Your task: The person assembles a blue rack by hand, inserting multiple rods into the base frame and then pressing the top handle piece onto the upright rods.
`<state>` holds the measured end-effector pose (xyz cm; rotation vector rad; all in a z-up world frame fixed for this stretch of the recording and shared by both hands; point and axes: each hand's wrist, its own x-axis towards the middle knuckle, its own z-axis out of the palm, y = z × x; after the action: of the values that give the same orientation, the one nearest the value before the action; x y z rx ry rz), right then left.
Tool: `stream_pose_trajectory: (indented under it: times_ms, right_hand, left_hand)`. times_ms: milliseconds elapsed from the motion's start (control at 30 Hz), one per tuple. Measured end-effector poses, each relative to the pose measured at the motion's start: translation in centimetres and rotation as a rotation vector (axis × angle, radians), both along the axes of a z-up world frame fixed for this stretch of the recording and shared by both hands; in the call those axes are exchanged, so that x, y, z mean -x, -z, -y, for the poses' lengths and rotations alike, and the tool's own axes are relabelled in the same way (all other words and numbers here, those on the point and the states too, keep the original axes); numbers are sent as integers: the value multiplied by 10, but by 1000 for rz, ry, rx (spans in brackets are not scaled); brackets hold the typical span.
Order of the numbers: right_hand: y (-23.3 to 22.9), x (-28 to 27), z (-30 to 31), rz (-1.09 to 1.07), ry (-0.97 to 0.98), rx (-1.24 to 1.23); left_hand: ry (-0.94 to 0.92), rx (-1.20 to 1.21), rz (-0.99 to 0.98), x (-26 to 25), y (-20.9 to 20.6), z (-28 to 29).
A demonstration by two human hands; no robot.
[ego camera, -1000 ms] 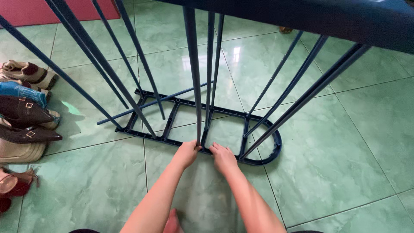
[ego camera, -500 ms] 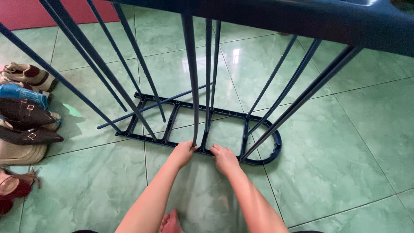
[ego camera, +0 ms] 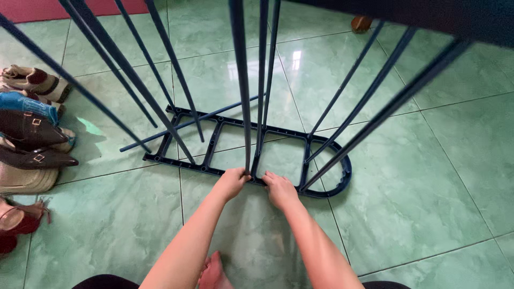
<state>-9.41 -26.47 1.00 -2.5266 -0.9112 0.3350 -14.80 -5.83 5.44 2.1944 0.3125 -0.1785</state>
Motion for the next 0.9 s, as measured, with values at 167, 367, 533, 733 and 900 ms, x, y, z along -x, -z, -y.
stream_pose_trajectory:
  times_ms: [167,367,533,733,900]
  right_hand:
    - [6,0,0,1,-12,23]
    - [0,-1,-3,-26,-6,55]
    - [-27,-4,-6,-153,-10,44]
    - [-63,-18,-41,-235,-69,-494]
    - [-74,-4,-79,-433,61,-417]
  left_hand:
    - [0,-88,103,7,9,-7]
    - [13,-159,107,1,24,1]
    - [9,-94,36,11,19,-7]
    - [141,-506,90,54,27,-21]
    - [140,-566,126,60,45,-20]
